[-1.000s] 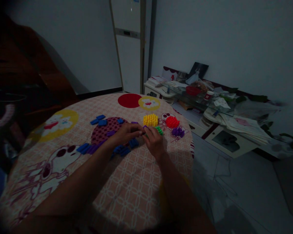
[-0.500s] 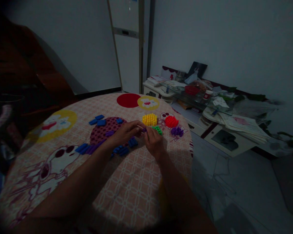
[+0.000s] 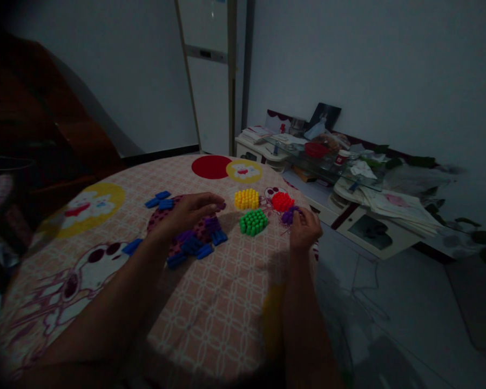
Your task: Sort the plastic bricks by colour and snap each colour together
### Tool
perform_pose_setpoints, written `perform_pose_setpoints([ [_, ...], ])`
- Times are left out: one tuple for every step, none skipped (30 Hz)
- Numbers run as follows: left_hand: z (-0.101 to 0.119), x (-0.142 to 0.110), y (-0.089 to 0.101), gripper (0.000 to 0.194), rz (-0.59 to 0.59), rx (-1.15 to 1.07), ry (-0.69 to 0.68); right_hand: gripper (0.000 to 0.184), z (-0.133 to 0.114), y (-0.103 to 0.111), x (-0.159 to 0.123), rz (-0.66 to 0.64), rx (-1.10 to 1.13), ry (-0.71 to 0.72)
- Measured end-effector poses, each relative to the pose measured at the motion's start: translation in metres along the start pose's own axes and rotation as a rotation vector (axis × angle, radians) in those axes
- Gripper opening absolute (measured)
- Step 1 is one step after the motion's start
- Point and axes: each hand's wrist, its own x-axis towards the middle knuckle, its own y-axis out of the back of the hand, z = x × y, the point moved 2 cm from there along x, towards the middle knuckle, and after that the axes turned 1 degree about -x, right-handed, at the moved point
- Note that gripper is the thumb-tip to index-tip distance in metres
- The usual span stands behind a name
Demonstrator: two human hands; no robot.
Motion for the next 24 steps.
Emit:
perform_pose_setpoints([
  [0.000, 0.000, 0.004, 0.036, 0.017, 0.027, 0.008, 0.020, 0.008, 0.003, 0.003, 0.018, -0.034, -0.023],
  [-0.001, 0.000, 0.008, 0.037, 0.029, 0.048, 0.013, 0.021, 0.015, 0.005, 0.005, 0.021, -0.055, -0.038],
  [-0.001, 0.000, 0.010, 0.037, 0.036, 0.063, 0.014, 0.022, 0.021, 0.006, 0.006, 0.006, -0.067, -0.046],
  [-0.002, -0.001, 0.012, 0.038, 0.039, 0.073, 0.013, 0.022, 0.026, 0.006, 0.006, -0.025, -0.076, -0.051],
  [-0.003, -0.001, 0.014, 0.039, 0.038, 0.080, 0.013, 0.022, 0.030, 0.006, 0.005, -0.069, -0.088, -0.056],
  [-0.004, -0.001, 0.015, 0.039, 0.037, 0.083, 0.014, 0.023, 0.034, 0.005, 0.004, -0.123, -0.106, -0.061],
  [-0.006, -0.001, 0.017, 0.040, 0.039, 0.083, 0.019, 0.023, 0.037, 0.004, 0.004, -0.179, -0.130, -0.065],
  [-0.009, -0.001, 0.019, 0.040, 0.040, 0.078, 0.029, 0.023, 0.039, 0.003, 0.003, -0.229, -0.159, -0.071],
  [-0.013, -0.001, 0.021, 0.041, 0.043, 0.073, 0.041, 0.024, 0.041, 0.002, 0.002, -0.266, -0.189, -0.078],
  [-0.017, -0.001, 0.023, 0.042, 0.047, 0.070, 0.054, 0.025, 0.042, 0.002, 0.001, -0.289, -0.220, -0.085],
  [-0.022, -0.001, 0.025, 0.042, 0.052, 0.075, 0.067, 0.026, 0.043, 0.001, 0.001, -0.302, -0.247, -0.091],
  [-0.027, -0.002, 0.028, 0.042, 0.061, 0.088, 0.077, 0.026, 0.044, 0.000, 0.001, -0.308, -0.268, -0.096],
  [-0.032, -0.002, 0.031, 0.042, 0.072, 0.106, 0.088, 0.026, 0.045, -0.001, 0.000, -0.312, -0.283, -0.095],
  [-0.037, -0.002, 0.034, 0.041, 0.087, 0.122, 0.100, 0.025, 0.045, -0.002, 0.000, -0.320, -0.289, -0.088],
  [-0.041, -0.002, 0.037, 0.041, 0.105, 0.134, 0.112, 0.024, 0.045, -0.003, -0.001, -0.331, -0.289, -0.078],
  [-0.045, -0.003, 0.039, 0.040, 0.120, 0.144, 0.125, 0.023, 0.046, -0.004, -0.001, -0.343, -0.287, -0.069],
  [-0.047, -0.003, 0.042, 0.039, 0.132, 0.158, 0.137, 0.021, 0.046, -0.005, -0.002, -0.353, -0.286, -0.065],
  [-0.049, -0.004, 0.044, 0.038, 0.142, 0.178, 0.147, 0.021, 0.046, -0.006, -0.002, -0.358, -0.287, -0.066],
  [-0.050, -0.005, 0.045, 0.037, 0.149, 0.207, 0.153, 0.021, 0.045, -0.006, -0.003, -0.353, -0.292, -0.073],
  [-0.051, -0.005, 0.046, 0.034, 0.158, 0.243, 0.155, 0.020, 0.044, -0.005, -0.003, -0.333, -0.300, -0.086],
  [-0.052, -0.005, 0.046, 0.031, 0.166, 0.283, 0.155, 0.020, 0.043, -0.004, -0.004, -0.297, -0.308, -0.102],
  [-0.052, -0.004, 0.044, 0.029, 0.175, 0.324, 0.153, 0.019, 0.041, -0.003, -0.004, -0.250, -0.314, -0.114],
  [-0.053, -0.004, 0.041, 0.027, 0.181, 0.366, 0.148, 0.019, 0.038, -0.002, -0.004, -0.197, -0.315, -0.123],
  [-0.054, -0.003, 0.036, 0.025, 0.180, 0.408, 0.142, 0.018, 0.034, -0.001, -0.004, -0.150, -0.309, -0.125],
])
